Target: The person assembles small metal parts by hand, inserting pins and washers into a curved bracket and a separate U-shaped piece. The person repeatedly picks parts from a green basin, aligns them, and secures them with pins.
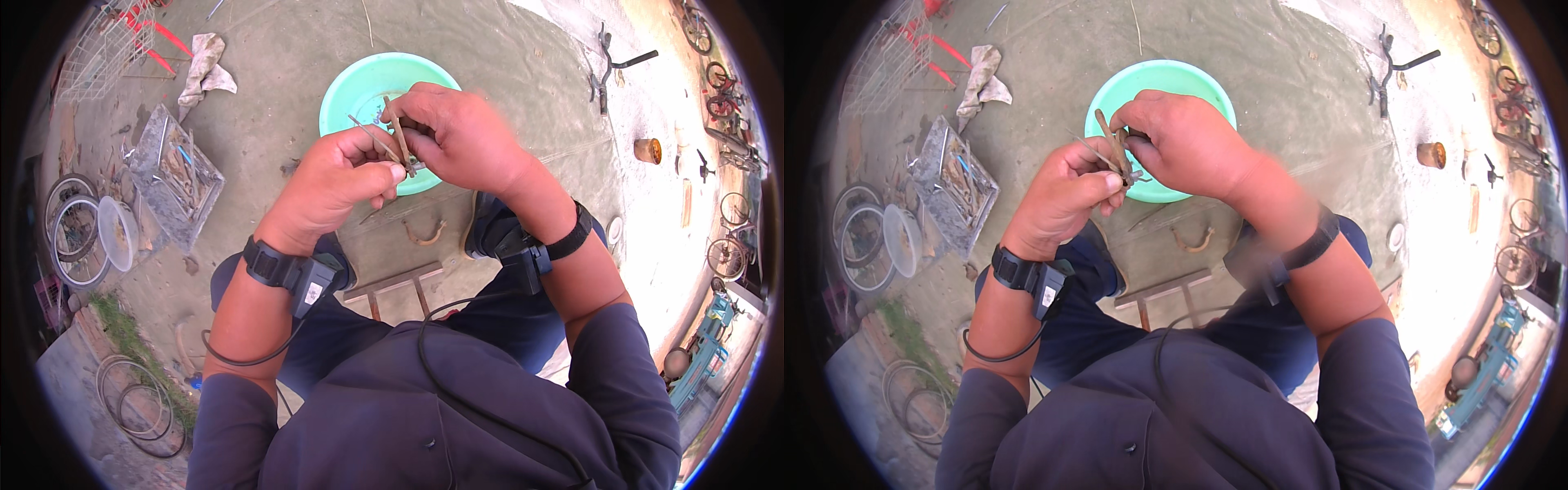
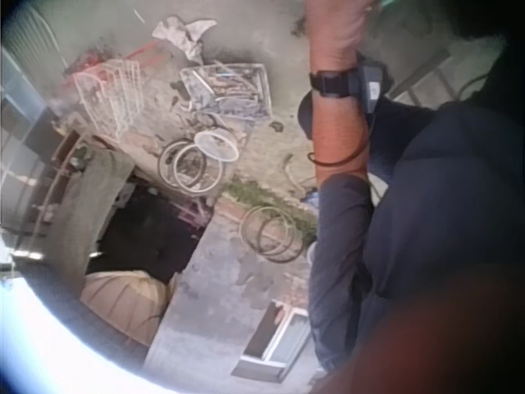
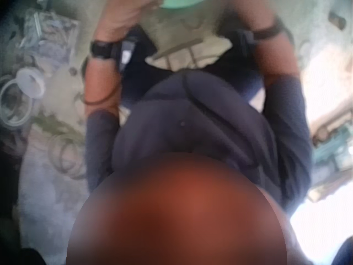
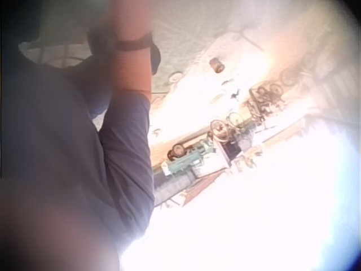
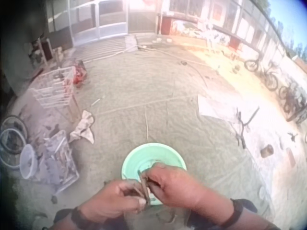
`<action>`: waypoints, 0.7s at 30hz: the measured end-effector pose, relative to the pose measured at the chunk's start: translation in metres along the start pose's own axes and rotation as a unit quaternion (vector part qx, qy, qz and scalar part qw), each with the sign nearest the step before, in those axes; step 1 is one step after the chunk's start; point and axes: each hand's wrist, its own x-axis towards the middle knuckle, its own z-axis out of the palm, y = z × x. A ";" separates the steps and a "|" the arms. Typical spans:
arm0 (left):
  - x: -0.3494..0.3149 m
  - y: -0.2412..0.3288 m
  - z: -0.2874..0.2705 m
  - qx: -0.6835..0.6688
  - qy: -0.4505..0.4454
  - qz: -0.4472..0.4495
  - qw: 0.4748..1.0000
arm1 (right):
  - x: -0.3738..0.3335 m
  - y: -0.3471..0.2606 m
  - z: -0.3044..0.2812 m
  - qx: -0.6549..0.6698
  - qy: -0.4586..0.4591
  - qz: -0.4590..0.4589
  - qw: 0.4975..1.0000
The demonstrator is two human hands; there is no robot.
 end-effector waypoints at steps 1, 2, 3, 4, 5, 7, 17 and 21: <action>0.000 0.000 0.002 0.006 0.004 -0.004 1.000 | 0.000 0.001 0.002 -0.004 -0.006 -0.007 1.000; 0.000 0.000 0.003 0.011 0.009 -0.008 1.000 | -0.001 0.001 0.004 -0.008 -0.014 -0.013 1.000; 0.000 0.000 0.004 0.016 0.013 -0.008 1.000 | -0.001 0.002 0.005 -0.019 -0.003 -0.012 1.000; 0.000 0.001 0.005 0.021 0.016 -0.007 1.000 | -0.001 0.002 0.007 -0.029 0.008 -0.011 0.999; 0.000 0.001 0.006 0.027 0.021 -0.006 0.999 | -0.001 0.003 0.008 -0.043 0.014 -0.002 0.999; -0.001 0.002 0.007 0.040 0.033 -0.009 0.999 | -0.001 0.002 0.009 -0.073 0.033 -0.028 0.996; -0.003 0.001 0.011 0.001 0.061 0.023 0.998 | 0.002 0.002 0.010 -0.095 0.107 -0.033 0.989; -0.001 0.001 0.011 0.015 0.078 0.056 0.995 | 0.002 0.005 0.007 -0.112 0.108 -0.010 0.988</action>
